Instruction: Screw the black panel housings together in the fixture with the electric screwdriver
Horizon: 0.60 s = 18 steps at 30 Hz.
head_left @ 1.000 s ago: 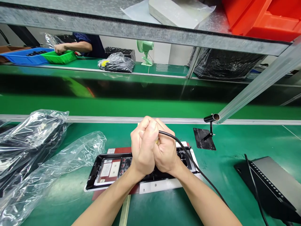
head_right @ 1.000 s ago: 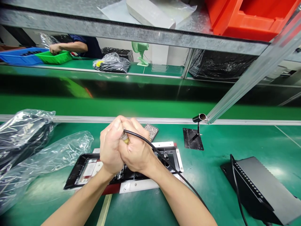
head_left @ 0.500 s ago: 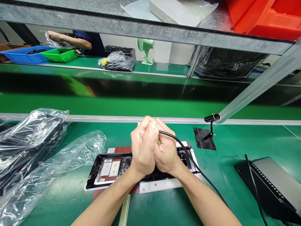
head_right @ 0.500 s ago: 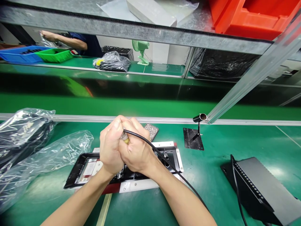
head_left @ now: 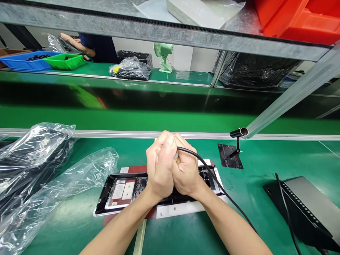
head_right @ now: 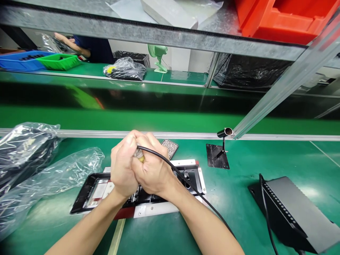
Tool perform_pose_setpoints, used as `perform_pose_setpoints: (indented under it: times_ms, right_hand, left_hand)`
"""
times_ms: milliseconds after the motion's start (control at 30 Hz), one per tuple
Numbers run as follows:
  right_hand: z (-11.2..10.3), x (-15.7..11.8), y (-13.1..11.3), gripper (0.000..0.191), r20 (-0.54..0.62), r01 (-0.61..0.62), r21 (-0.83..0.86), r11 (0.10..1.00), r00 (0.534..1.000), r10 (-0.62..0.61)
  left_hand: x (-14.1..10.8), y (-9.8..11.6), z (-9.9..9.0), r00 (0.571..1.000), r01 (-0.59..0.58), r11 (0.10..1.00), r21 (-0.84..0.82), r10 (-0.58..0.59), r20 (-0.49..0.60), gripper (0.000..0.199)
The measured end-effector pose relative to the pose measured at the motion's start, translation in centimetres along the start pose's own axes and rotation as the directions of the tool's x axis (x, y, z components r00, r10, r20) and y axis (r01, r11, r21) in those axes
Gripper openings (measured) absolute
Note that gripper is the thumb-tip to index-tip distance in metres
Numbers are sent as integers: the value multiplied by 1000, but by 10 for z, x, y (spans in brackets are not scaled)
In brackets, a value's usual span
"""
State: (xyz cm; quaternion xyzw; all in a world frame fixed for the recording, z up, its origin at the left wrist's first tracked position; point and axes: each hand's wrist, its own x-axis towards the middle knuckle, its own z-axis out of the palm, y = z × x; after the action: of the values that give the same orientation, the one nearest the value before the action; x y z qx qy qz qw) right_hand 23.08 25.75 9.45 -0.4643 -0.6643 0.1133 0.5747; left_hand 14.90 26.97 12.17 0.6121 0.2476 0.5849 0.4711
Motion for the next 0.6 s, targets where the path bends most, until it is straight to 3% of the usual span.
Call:
perform_pose_setpoints:
  times_ms: [233, 600]
  right_hand:
    - [0, 2, -1, 27, 18, 12, 24, 1000, 1000, -12]
    - [-2, 4, -3, 26, 37, 35, 93, 995, 999, -39]
  left_hand:
    - [1, 2, 0, 999, -50, 999, 11, 50, 10, 37]
    - [0, -1, 0, 1000, -9, 1000, 19, 9, -13, 41]
